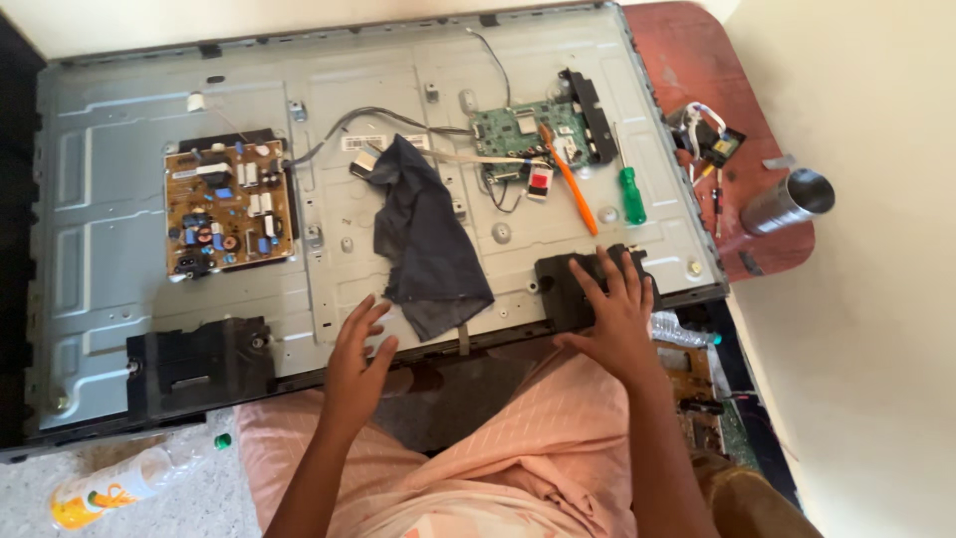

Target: The person sits on the floor and works on the back panel of a disassembled appliance. They handle black plastic housing parts, wipe the metal surface with a cloth, and use a toothbrush and screwdriver to clean and adjust a small electronic module.

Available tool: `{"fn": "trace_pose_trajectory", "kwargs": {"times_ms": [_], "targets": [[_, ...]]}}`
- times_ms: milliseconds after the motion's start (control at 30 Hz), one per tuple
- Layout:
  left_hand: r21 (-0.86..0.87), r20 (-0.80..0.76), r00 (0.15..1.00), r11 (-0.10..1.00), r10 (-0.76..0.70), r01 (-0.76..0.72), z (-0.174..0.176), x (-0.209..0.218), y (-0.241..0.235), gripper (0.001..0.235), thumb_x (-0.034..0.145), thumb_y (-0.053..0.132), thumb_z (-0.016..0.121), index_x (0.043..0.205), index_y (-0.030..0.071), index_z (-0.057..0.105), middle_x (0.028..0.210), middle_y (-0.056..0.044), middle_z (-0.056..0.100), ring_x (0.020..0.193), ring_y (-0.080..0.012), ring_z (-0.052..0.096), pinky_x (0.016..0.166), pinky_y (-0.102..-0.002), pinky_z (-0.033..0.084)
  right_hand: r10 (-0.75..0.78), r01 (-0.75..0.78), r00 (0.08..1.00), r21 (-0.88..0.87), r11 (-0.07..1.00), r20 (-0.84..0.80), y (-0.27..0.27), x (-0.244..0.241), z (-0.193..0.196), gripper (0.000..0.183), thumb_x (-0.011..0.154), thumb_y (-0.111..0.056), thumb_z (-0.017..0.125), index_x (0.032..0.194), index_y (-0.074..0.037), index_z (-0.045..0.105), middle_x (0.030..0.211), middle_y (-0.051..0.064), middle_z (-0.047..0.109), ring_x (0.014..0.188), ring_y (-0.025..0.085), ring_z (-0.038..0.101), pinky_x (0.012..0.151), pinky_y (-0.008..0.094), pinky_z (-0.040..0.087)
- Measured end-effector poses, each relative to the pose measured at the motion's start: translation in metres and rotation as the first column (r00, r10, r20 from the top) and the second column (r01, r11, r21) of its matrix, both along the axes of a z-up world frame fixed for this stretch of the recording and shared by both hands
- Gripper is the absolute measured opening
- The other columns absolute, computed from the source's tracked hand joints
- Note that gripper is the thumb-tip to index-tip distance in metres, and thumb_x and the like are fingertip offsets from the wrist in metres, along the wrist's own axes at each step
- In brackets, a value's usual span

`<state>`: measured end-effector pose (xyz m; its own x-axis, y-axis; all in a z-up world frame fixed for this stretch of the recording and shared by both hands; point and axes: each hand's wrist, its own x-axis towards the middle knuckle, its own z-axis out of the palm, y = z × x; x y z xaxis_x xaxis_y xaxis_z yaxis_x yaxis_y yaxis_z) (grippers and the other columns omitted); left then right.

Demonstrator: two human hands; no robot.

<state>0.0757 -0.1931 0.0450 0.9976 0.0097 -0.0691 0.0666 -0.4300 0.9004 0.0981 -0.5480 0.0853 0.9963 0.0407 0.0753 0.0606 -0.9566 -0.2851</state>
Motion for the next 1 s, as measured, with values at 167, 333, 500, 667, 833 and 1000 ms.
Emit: {"fn": "trace_pose_trajectory", "kwargs": {"times_ms": [167, 333, 500, 667, 833, 1000], "targets": [[-0.087, -0.012, 0.998, 0.994, 0.063, -0.064, -0.017, -0.008, 0.015, 0.047, 0.096, 0.026, 0.063, 0.141, 0.014, 0.058, 0.161, -0.008, 0.044, 0.121, -0.0240, 0.062, 0.092, -0.035, 0.056, 0.205, -0.209, 0.971, -0.022, 0.978, -0.124, -0.026, 0.027, 0.005, 0.132, 0.037, -0.031, 0.100, 0.153, -0.030, 0.037, 0.166, 0.008, 0.022, 0.155, 0.040, 0.015, 0.121, 0.057, 0.019], [-0.092, -0.012, 0.998, 0.994, 0.061, -0.062, -0.019, -0.011, 0.011, 0.047, 0.096, 0.024, 0.063, 0.141, 0.013, 0.058, 0.159, -0.008, 0.045, 0.120, -0.0243, 0.062, 0.092, -0.035, 0.055, 0.313, -0.373, 0.898, -0.156, 0.915, -0.310, -0.030, 0.058, 0.008, 0.135, 0.043, -0.018, 0.095, 0.160, -0.026, 0.028, 0.156, 0.008, 0.037, 0.147, 0.034, 0.031, 0.123, 0.056, 0.017], [-0.111, 0.008, 0.997, 0.991, 0.076, -0.075, -0.022, -0.010, 0.009, 0.046, 0.094, 0.021, 0.065, 0.140, 0.014, 0.059, 0.158, -0.009, 0.046, 0.117, -0.0242, 0.064, 0.090, -0.035, 0.056, 0.318, -0.369, 0.897, -0.122, 0.921, -0.307, -0.030, 0.059, 0.014, 0.129, 0.042, -0.012, 0.093, 0.155, -0.030, 0.032, 0.143, 0.005, 0.051, 0.138, 0.034, 0.040, 0.119, 0.050, 0.024], [-0.103, 0.021, 0.997, 0.992, 0.079, -0.077, -0.021, -0.010, 0.011, 0.046, 0.095, 0.021, 0.064, 0.140, 0.013, 0.059, 0.158, -0.009, 0.047, 0.117, -0.0236, 0.064, 0.091, -0.035, 0.056, 0.293, -0.329, 0.923, -0.117, 0.937, -0.250, -0.029, 0.052, 0.016, 0.133, 0.039, -0.011, 0.091, 0.156, -0.031, 0.031, 0.141, 0.004, 0.052, 0.135, 0.033, 0.043, 0.118, 0.049, 0.025], [-0.086, -0.004, 0.996, 0.993, 0.085, -0.085, -0.017, -0.012, 0.014, 0.047, 0.096, 0.021, 0.063, 0.141, 0.014, 0.058, 0.159, -0.009, 0.045, 0.120, -0.0239, 0.063, 0.092, -0.035, 0.056, 0.276, -0.306, 0.944, -0.164, 0.938, -0.182, -0.032, 0.054, 0.021, 0.132, 0.041, -0.011, 0.091, 0.156, -0.032, 0.031, 0.141, 0.007, 0.050, 0.133, 0.034, 0.043, 0.116, 0.050, 0.024], [-0.077, -0.022, 0.996, 0.993, 0.088, -0.089, -0.011, -0.012, 0.012, 0.046, 0.096, 0.024, 0.062, 0.142, 0.015, 0.057, 0.159, -0.007, 0.044, 0.122, -0.0237, 0.062, 0.092, -0.036, 0.057, 0.268, -0.311, 0.934, -0.170, 0.935, -0.238, -0.028, 0.053, 0.020, 0.134, 0.040, -0.011, 0.092, 0.157, -0.033, 0.030, 0.141, 0.005, 0.051, 0.134, 0.032, 0.044, 0.114, 0.052, 0.025]]}}
